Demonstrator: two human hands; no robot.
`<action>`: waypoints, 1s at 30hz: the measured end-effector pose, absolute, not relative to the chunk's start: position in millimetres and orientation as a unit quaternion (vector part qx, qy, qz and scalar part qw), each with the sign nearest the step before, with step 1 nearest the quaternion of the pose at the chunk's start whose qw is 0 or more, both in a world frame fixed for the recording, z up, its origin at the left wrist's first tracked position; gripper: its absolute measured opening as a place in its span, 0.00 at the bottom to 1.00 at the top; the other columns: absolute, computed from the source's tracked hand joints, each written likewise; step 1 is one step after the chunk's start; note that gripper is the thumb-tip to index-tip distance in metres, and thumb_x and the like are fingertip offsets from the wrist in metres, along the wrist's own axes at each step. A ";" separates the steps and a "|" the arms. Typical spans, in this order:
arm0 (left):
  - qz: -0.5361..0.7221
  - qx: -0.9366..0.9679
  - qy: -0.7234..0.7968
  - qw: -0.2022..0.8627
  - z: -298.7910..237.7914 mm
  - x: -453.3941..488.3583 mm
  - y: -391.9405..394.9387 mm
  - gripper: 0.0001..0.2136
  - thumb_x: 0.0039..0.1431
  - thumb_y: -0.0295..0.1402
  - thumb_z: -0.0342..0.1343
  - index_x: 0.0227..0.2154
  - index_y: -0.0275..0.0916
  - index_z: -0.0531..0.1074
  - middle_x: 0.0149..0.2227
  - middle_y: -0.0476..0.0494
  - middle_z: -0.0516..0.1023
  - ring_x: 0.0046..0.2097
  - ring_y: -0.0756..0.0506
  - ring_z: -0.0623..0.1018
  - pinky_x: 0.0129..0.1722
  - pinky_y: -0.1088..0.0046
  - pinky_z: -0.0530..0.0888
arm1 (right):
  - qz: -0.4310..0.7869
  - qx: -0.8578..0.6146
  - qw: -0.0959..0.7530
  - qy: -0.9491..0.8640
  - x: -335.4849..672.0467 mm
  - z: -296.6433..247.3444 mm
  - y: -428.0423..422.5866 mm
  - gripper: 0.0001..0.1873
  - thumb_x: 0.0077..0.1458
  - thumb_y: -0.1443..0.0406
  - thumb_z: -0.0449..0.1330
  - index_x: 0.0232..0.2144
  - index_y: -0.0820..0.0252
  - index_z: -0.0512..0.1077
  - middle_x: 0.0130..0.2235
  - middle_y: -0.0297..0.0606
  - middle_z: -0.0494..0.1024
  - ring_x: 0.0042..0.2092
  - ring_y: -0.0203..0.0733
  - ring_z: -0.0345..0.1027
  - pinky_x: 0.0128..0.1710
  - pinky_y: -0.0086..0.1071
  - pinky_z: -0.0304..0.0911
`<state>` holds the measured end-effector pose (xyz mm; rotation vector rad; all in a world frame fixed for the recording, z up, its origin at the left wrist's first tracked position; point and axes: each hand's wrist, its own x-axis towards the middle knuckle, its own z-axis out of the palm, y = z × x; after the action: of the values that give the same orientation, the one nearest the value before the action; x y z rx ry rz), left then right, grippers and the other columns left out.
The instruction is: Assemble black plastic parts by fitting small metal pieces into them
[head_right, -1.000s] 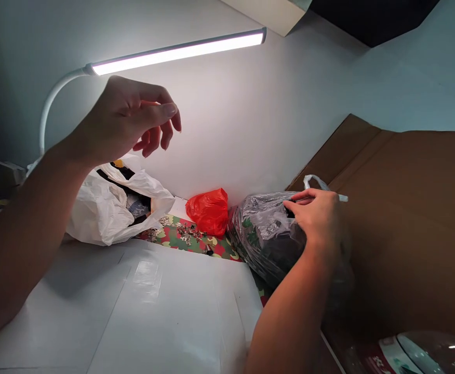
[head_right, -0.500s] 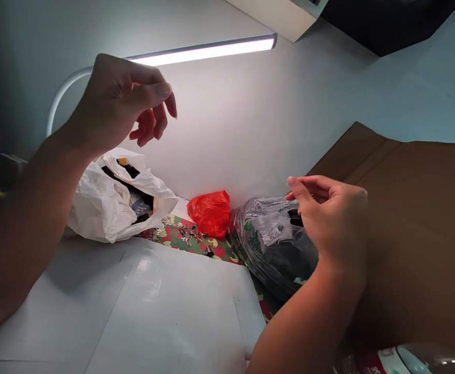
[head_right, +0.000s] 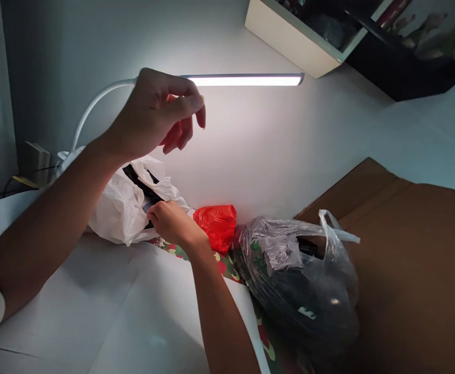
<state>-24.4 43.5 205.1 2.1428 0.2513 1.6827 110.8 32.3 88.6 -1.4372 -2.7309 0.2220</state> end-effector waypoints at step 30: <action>0.575 0.786 0.129 0.184 194.0 -32.4 29.9 0.16 0.74 0.27 0.50 0.26 0.35 0.71 0.22 0.54 0.68 0.25 0.53 0.80 0.25 0.83 0.62 | 0.011 -0.398 -0.094 -0.912 78.3 32.6 80.6 0.28 0.54 0.77 0.59 0.57 0.62 0.74 0.56 0.53 0.80 0.58 0.63 0.74 0.54 0.47 0.72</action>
<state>-32.4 29.9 194.0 2.2178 0.3641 1.6223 78.3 80.6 32.6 -1.3320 -3.0506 0.0364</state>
